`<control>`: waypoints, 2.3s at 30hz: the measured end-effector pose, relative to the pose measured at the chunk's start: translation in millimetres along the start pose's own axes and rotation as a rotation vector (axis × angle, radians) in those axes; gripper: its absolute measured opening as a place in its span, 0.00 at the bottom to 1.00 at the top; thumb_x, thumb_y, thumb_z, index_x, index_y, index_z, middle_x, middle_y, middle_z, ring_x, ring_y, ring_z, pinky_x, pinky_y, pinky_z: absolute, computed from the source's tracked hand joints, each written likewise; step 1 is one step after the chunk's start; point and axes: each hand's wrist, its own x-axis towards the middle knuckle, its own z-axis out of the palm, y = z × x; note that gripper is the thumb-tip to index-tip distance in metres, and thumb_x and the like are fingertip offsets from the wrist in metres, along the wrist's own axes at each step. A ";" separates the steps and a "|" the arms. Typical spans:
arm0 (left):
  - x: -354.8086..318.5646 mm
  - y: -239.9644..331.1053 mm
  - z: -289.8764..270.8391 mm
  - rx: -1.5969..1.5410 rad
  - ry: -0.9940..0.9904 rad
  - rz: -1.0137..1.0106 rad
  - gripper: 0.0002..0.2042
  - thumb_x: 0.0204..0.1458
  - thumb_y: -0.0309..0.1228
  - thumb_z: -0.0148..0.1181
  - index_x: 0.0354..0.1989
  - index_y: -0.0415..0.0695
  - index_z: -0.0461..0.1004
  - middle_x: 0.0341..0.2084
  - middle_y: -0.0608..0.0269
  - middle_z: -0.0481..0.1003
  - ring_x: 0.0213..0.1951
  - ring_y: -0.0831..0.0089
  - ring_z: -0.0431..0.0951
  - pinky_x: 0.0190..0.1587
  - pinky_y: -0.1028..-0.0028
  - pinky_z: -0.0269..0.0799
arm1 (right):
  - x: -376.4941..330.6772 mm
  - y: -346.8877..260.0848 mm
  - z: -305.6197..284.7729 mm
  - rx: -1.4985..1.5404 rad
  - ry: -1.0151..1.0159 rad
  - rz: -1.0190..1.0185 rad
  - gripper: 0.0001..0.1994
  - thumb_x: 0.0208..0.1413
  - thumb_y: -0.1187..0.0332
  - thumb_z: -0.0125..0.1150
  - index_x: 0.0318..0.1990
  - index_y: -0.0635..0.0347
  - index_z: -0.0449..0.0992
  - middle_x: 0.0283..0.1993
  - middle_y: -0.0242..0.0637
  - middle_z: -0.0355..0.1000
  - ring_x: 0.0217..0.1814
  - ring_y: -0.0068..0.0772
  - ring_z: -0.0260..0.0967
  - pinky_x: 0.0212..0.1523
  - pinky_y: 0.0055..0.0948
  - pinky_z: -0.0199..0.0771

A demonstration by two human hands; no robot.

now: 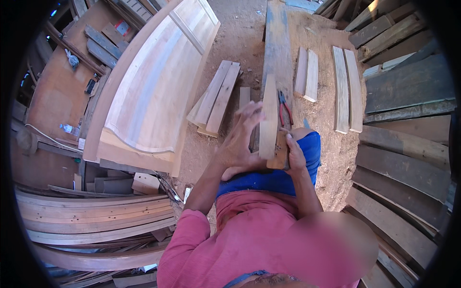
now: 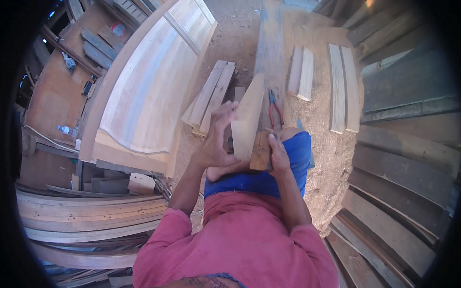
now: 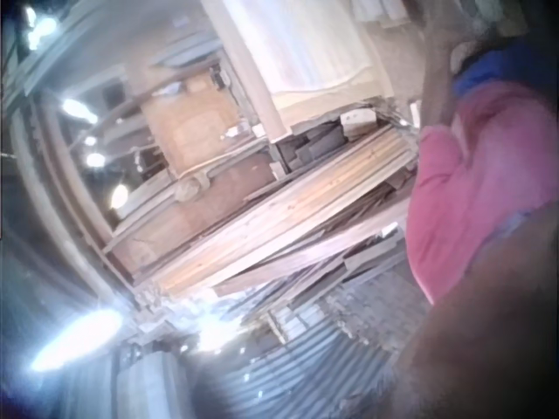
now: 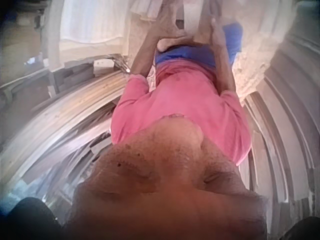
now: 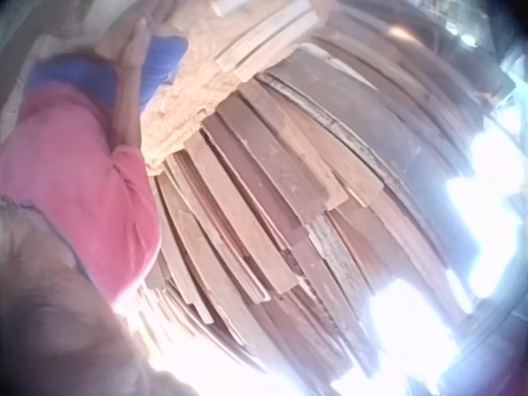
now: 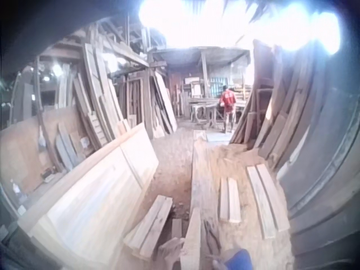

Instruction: The person sits on the floor and smooths wooden planks using a sanding block. They repeatedly rub the block along the edges and faces of the planks, occasionally flipping them over to work on different sides. The person also uses a metal file to smooth the edges of the wood.

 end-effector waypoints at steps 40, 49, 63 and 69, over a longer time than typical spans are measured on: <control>-192.0 -15.9 140.2 -1.403 0.058 -1.198 0.35 0.73 0.60 0.34 0.71 0.42 0.65 0.58 0.59 0.76 0.59 0.70 0.76 0.61 0.71 0.73 | -77.9 45.8 19.9 -0.981 0.024 -0.212 0.33 0.70 0.61 0.50 0.75 0.72 0.48 0.65 0.58 0.66 0.70 0.50 0.65 0.72 0.40 0.61; -180.0 -0.6 159.5 -1.145 0.141 -1.050 0.37 0.74 0.56 0.30 0.80 0.39 0.49 0.72 0.53 0.62 0.73 0.63 0.60 0.75 0.66 0.52 | 10.6 24.1 -24.5 -1.022 0.032 -0.294 0.33 0.69 0.58 0.54 0.74 0.68 0.53 0.66 0.62 0.66 0.71 0.53 0.65 0.71 0.42 0.62; -144.4 1.1 65.8 -0.319 -0.401 -0.816 0.34 0.64 0.22 0.48 0.80 0.44 0.50 0.71 0.35 0.62 0.74 0.49 0.62 0.75 0.65 0.56 | 5.2 24.3 -38.7 -0.702 0.049 -0.169 0.31 0.69 0.61 0.58 0.74 0.66 0.59 0.55 0.36 0.70 0.56 0.25 0.68 0.61 0.27 0.69; -148.5 -19.6 50.7 0.252 -0.734 -0.350 0.39 0.52 0.21 0.60 0.76 0.61 0.63 0.71 0.39 0.64 0.74 0.42 0.61 0.73 0.40 0.50 | 13.0 27.4 -53.3 -0.424 0.050 -0.099 0.32 0.69 0.61 0.59 0.75 0.64 0.58 0.59 0.36 0.70 0.60 0.25 0.67 0.63 0.27 0.69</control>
